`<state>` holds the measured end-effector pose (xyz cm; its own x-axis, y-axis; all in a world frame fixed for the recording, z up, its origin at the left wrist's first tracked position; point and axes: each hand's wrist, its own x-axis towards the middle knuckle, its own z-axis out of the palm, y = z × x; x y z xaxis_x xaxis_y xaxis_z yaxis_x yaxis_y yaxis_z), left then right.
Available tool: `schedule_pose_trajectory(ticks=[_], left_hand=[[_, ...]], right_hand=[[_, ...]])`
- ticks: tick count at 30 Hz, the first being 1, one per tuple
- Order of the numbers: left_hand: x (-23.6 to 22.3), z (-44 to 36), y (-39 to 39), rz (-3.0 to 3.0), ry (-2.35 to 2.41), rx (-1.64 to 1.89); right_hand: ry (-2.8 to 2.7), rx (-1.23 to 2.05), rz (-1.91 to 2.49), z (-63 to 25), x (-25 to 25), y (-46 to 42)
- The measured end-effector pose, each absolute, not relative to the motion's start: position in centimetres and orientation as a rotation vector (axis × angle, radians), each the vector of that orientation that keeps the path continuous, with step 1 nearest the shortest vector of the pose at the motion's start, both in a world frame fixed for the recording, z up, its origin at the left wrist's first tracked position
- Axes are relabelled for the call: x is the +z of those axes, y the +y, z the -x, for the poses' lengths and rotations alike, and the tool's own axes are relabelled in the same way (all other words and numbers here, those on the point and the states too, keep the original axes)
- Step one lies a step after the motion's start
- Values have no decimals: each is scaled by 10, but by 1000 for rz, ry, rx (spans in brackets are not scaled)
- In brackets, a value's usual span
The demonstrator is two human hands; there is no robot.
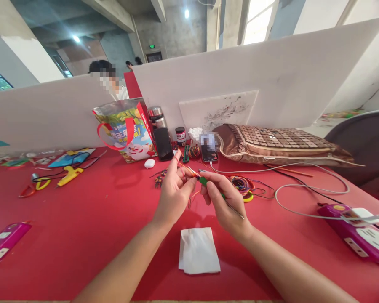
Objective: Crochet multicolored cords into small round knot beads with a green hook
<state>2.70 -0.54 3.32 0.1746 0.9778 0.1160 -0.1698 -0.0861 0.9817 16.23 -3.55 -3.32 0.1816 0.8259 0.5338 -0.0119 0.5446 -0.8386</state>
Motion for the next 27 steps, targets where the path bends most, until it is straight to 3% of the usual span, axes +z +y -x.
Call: schedule_pose_trajectory(ticks=[11, 20, 27], left_hand=[[13, -23, 5, -1157, 873, 1192], [-15, -11, 11, -1019, 815, 1204], [-10, -10, 14, -781, 816, 1199]], right_hand=[[-1300, 778, 792, -168, -36, -32], [-1671, 482, 917, -171, -44, -31], [-1726, 539, 889, -170, -46, -35]])
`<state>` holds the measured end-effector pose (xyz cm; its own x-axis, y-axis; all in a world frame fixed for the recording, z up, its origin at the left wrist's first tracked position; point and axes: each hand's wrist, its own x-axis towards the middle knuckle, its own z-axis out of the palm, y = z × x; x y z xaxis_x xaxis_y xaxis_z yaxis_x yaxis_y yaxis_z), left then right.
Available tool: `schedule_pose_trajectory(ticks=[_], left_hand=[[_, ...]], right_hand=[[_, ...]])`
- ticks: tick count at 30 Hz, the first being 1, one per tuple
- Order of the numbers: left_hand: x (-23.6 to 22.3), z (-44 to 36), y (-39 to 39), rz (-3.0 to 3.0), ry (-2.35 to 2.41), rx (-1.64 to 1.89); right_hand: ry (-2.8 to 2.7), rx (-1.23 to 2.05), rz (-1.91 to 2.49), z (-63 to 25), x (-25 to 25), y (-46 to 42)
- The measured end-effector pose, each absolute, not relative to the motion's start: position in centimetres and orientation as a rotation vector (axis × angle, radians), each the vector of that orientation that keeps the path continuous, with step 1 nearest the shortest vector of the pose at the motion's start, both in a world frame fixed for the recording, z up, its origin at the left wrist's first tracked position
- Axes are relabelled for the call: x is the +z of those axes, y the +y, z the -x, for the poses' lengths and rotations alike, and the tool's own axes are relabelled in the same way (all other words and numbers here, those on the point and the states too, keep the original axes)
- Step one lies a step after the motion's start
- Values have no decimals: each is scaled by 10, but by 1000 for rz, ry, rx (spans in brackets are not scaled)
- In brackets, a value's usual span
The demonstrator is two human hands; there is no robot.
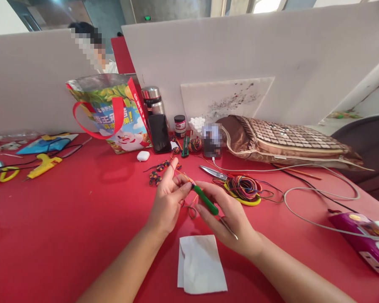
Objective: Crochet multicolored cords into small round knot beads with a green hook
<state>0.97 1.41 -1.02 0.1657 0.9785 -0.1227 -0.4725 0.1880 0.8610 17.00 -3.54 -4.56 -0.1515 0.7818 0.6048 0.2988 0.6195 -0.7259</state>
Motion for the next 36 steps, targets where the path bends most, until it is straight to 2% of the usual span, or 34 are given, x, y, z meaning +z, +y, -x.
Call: schedule_pose_trajectory(ticks=[3, 7, 9, 11, 16, 21, 27, 30, 32, 36], left_hand=[[-5, -10, 14, -671, 783, 1224], [0, -12, 11, -605, 774, 1217], [2, -12, 10, -603, 764, 1207], [3, -11, 9, -604, 749, 1213], [5, -7, 10, -639, 731, 1192], [4, -6, 9, -737, 756, 1141], [3, -3, 13, -789, 805, 1195], [4, 0, 14, -746, 812, 1220], [5, 0, 15, -711, 803, 1250], [5, 1, 16, -727, 810, 1380]], right_hand=[[-1475, 794, 979, -166, -50, -34], [-1133, 1524, 989, -157, -52, -29], [-1132, 1677, 998, -154, -51, -28], [-1199, 1624, 1036, -153, -50, -28], [-1542, 1228, 1073, -156, -54, -30], [-1710, 1116, 1043, -157, -54, -32], [-1540, 1281, 935, -160, -37, -35], [-1147, 1358, 1039, -166, -34, -28], [-908, 1533, 1167, -171, -34, -21], [-960, 1703, 1199, -177, -33, -16]])
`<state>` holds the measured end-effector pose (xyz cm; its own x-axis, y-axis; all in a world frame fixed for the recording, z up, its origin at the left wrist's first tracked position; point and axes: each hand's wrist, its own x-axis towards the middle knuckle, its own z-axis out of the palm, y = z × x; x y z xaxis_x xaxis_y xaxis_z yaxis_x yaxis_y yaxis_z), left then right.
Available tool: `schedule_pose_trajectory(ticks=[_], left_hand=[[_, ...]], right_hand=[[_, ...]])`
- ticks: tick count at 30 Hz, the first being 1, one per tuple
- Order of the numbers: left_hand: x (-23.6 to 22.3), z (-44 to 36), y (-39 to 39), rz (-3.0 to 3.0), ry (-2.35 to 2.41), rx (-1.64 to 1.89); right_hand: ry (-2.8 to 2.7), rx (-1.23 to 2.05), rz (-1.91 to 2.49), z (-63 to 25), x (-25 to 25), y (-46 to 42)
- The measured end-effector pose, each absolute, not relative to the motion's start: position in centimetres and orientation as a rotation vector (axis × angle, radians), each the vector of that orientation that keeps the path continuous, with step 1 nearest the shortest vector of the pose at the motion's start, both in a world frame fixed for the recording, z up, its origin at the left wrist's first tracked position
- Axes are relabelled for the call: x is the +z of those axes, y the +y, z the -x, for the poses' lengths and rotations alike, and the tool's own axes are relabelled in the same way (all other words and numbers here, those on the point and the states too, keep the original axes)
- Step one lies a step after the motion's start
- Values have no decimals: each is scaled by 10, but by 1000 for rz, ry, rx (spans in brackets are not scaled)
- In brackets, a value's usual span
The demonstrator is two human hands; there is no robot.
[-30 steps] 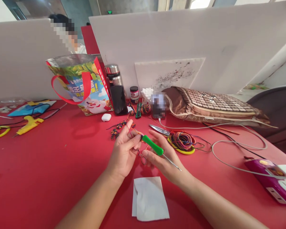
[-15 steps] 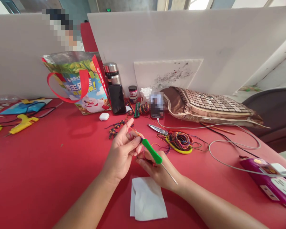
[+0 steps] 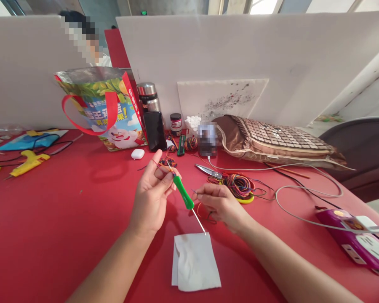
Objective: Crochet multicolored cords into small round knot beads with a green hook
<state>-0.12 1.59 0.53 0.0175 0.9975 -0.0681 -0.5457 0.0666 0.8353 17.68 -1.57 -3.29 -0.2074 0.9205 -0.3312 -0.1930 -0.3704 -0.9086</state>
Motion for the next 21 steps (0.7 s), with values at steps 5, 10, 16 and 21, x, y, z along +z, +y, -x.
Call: schedule_pose_trajectory(ticks=[5, 10, 16, 21], left_hand=[[6, 5, 20, -750, 854, 1477], [10, 9, 20, -700, 820, 1328], [13, 7, 16, -626, 744, 1237], [10, 7, 16, -622, 766, 1268]], right_hand=[[-1352, 1578, 1144, -174, -35, -20], [-1383, 1457, 1332, -177, -48, -12], [-1491, 1302, 1365, -178, -56, -12], [-1552, 1142, 1364, -176, -55, -16]])
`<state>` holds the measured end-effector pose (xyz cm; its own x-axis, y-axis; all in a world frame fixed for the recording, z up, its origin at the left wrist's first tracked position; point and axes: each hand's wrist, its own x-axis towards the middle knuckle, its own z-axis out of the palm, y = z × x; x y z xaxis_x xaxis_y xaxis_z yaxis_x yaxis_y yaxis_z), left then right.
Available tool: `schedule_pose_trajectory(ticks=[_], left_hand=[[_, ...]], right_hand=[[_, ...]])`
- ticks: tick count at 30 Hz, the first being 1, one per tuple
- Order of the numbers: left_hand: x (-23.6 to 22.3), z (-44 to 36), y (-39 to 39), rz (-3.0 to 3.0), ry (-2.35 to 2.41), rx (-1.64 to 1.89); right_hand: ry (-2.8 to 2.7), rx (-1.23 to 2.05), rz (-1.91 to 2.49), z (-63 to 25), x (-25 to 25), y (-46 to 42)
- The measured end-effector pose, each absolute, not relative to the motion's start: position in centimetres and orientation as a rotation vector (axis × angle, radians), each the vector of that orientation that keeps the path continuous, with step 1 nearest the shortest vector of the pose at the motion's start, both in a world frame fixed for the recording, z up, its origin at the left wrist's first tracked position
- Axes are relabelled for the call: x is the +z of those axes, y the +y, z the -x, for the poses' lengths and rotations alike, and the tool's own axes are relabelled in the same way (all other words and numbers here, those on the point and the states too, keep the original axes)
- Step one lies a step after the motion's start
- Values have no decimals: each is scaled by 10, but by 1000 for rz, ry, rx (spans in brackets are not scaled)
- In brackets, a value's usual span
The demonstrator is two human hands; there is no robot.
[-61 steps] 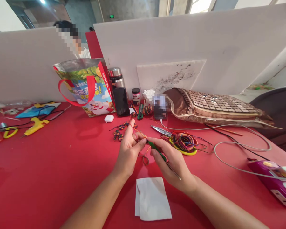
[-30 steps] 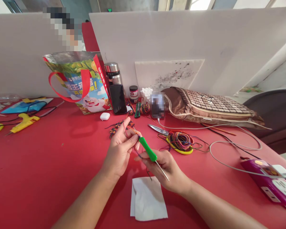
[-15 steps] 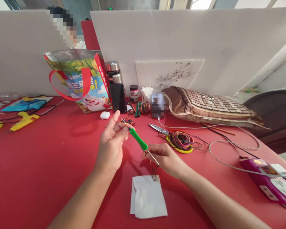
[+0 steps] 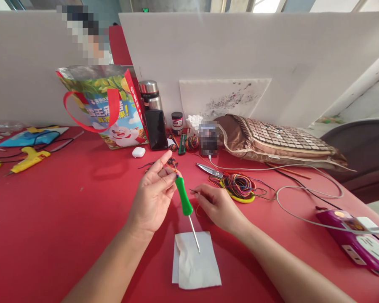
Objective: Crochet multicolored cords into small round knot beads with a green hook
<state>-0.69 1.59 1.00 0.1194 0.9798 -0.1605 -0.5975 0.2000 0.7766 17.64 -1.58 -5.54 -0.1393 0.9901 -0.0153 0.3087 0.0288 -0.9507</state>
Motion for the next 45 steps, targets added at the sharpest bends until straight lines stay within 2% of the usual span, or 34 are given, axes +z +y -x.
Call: schedule_pose_trajectory(ticks=[8, 16, 27, 33, 45], left_hand=[[-1, -8, 3, -912, 874, 1258], [-5, -15, -6, -951, 775, 1187], [-5, -20, -6, -594, 691, 1128], [-9, -18, -3, -625, 705, 1119], [-19, -17, -6, -916, 738, 1125]], right_hand=[[-1753, 476, 1033, -170, -49, -37], [-1661, 263, 927, -172, -41, -42], [-1537, 377, 1002, -174, -45, -42], [-1326, 613, 969, -172, -40, -38], [-1402, 563, 992, -174, -38, -37]])
